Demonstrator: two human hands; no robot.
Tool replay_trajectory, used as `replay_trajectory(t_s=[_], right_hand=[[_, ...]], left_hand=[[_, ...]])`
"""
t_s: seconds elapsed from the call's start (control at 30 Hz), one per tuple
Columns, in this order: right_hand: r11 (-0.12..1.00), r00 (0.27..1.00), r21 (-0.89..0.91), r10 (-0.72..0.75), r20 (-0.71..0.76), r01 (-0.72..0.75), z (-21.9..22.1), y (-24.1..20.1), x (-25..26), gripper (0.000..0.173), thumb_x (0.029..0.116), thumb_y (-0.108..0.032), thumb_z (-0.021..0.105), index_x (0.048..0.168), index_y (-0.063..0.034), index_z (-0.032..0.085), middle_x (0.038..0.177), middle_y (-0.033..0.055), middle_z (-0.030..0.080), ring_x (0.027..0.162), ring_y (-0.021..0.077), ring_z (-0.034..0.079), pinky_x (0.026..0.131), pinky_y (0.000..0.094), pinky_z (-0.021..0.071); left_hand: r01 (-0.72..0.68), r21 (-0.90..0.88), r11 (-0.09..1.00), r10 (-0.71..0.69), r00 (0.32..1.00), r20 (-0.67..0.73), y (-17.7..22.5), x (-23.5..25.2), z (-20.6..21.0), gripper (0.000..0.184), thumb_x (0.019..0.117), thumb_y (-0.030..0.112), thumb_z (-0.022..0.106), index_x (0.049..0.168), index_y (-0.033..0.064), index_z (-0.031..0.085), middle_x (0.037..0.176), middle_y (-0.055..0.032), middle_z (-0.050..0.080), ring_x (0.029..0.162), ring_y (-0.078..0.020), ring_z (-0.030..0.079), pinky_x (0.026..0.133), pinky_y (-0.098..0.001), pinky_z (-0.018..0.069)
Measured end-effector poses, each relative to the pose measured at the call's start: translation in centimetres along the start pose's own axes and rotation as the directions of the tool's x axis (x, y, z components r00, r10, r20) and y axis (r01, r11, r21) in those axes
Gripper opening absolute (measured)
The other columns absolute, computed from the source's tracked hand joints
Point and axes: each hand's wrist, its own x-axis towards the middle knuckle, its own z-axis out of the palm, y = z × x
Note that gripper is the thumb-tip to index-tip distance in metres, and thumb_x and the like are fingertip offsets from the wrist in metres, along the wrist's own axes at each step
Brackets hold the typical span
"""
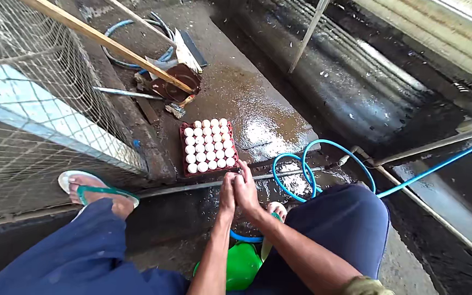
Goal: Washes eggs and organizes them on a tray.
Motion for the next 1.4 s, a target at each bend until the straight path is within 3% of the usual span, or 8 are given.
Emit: replay_trajectory(t_s=[0.13, 0.23, 0.33, 0.47, 0.83, 1.17, 1.3, 1.4], right_hand=[[0.895, 0.912, 0.175, 0.405, 0.065, -0.41, -1.1, -1.1, 3.7, 0.056, 0.1068, -0.021, 0.044, 0.16, -0.0126, 0.028, 0.143, 0.0224, 0.052, 0.121, 0.032, 0.058, 0.095, 0.0522, 0.0511], [0.909, 0.927, 0.188, 0.374, 0.026, -0.372, -0.7, -1.3, 3.0, 0.045, 0.1101, -0.031, 0.035, 0.151, -0.0115, 0.041, 0.113, 0.019, 0.064, 0.091, 0.0275, 0.065, 0.072, 0.0458, 0.0552], [0.999, 0.998, -0.025, 0.05, 0.047, -0.048, -0.2, -1.1, 0.6, 0.048, 0.1038, -0.02, 0.041, 0.148, -0.0033, 0.048, 0.141, 0.0185, 0.058, 0.129, 0.0258, 0.057, 0.107, 0.0475, 0.0474], [0.974, 0.978, 0.104, 0.206, -0.04, -0.201, -0.4, -0.7, 2.2, 0.046, 0.1043, -0.018, 0.046, 0.148, -0.005, 0.044, 0.136, 0.0228, 0.058, 0.119, 0.0304, 0.06, 0.096, 0.0508, 0.0511], [0.998, 0.998, -0.01, 0.059, 0.015, -0.059, 0.0, -0.9, -0.5, 0.051, 0.1037, -0.014, 0.038, 0.153, -0.0025, 0.046, 0.162, 0.0205, 0.037, 0.149, 0.0281, 0.038, 0.12, 0.0467, 0.0343], [0.966, 0.973, 0.131, 0.229, -0.028, -0.224, 0.4, -1.2, 1.4, 0.051, 0.1062, -0.017, 0.04, 0.156, -0.0066, 0.035, 0.146, 0.0224, 0.052, 0.128, 0.0306, 0.055, 0.102, 0.0514, 0.048], [0.999, 0.999, -0.008, 0.047, 0.016, -0.047, 0.9, -1.0, -1.1, 0.052, 0.105, -0.015, 0.032, 0.154, -0.0019, 0.043, 0.161, 0.0226, 0.037, 0.15, 0.0298, 0.035, 0.123, 0.0471, 0.0293], [0.955, 0.965, 0.148, 0.263, -0.023, -0.257, 0.5, -1.2, 1.9, 0.048, 0.1082, -0.016, 0.034, 0.155, -0.0105, 0.043, 0.142, 0.0187, 0.055, 0.123, 0.0271, 0.057, 0.098, 0.0487, 0.0484]], left_hand=[[0.194, -0.099, 0.976, -0.186, 0.979, 0.087, 0.5, 0.0, -0.1, 0.043, 0.1112, 0.037, 0.023, 0.116, 0.0097, 0.055, 0.078, -0.0009, 0.054, 0.053, -0.0075, 0.046, 0.044, -0.0238, 0.0385], [0.065, -0.111, 0.992, -0.054, 0.993, 0.105, 0.0, 0.7, -0.9, 0.038, 0.109, 0.03, 0.034, 0.137, 0.0067, 0.044, 0.108, -0.0068, 0.06, 0.085, -0.01, 0.061, 0.069, -0.0284, 0.0537], [-0.043, -0.074, 0.996, 0.046, 0.998, 0.043, -0.3, 0.7, -0.8, 0.047, 0.1113, 0.023, 0.023, 0.138, -0.0047, 0.05, 0.133, -0.0165, 0.057, 0.118, -0.0152, 0.056, 0.103, -0.0331, 0.0459], [-0.053, 0.135, 0.989, 0.059, 0.997, -0.04, 0.1, 0.2, 0.1, 0.045, 0.1097, 0.021, 0.027, 0.114, -0.0054, 0.064, 0.104, -0.0148, 0.065, 0.098, -0.0173, 0.062, 0.089, -0.0373, 0.0511], [0.003, 0.198, 0.98, 0.017, 0.995, -0.1, 0.6, -0.2, -0.2, 0.04, 0.1104, 0.015, 0.032, 0.114, -0.0097, 0.064, 0.106, -0.0191, 0.066, 0.1, -0.0203, 0.062, 0.094, -0.0396, 0.0489], [0.041, 0.193, 0.98, -0.019, 0.993, -0.115, 0.9, 0.3, 0.0, 0.044, 0.1099, 0.021, 0.032, 0.106, -0.0066, 0.065, 0.098, -0.0168, 0.064, 0.095, -0.0222, 0.06, 0.088, -0.044, 0.0492], [0.022, 0.181, 0.983, 0.005, 0.989, -0.146, 0.5, 0.5, -0.4, 0.038, 0.1099, 0.017, 0.034, 0.107, -0.007, 0.064, 0.096, -0.0142, 0.064, 0.091, -0.0169, 0.06, 0.087, -0.0374, 0.0496], [0.02, 0.205, 0.979, -0.001, 0.996, -0.093, 0.5, 0.5, -0.1, 0.043, 0.1096, 0.021, 0.031, 0.108, -0.0055, 0.065, 0.097, -0.0151, 0.064, 0.092, -0.0206, 0.061, 0.085, -0.0416, 0.0513]])
